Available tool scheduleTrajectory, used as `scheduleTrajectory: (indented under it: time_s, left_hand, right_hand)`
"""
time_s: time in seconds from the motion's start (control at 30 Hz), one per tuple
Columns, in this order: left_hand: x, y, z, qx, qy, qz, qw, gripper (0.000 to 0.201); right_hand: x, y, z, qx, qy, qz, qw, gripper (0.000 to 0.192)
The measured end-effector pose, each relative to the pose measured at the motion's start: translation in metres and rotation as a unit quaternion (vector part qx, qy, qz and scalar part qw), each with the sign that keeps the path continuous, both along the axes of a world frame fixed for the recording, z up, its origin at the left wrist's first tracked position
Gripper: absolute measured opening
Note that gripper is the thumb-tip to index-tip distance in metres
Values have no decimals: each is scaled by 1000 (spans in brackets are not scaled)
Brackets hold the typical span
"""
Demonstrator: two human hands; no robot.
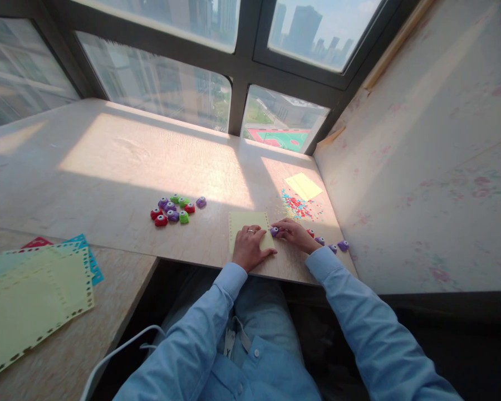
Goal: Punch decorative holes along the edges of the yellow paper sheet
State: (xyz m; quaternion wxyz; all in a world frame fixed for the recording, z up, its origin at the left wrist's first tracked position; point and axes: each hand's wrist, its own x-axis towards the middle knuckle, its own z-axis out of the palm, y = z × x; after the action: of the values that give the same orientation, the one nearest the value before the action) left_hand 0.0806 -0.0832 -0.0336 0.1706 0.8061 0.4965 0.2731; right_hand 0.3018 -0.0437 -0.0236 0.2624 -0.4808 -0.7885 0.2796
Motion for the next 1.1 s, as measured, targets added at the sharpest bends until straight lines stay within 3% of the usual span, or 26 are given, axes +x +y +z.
scheduleTrajectory:
  time_s: [0.2,0.47,0.63,0.93,1.1]
  left_hand:
    - [0,-3,4,0,18,-6,1000,52]
    - [2,0,9,23,81,-3,996,45]
    - [2,2,8,23,82,-16,996,44]
    - [5,-28,9,15,78,-34,996,46]
    - [9,-21,11,8,90,-25,996,45]
  right_hand:
    - [-4,-14,-12,35,47,-47,997,27]
    - [-12,-22,-22,105,37,-88,990,25]
    - [-14,-24,-22,108,26,-92,989,26]
    - [-14,-24,-22,114,24,-96,989,26]
    - [-15,-25,-21,111,24,-98,989,26]
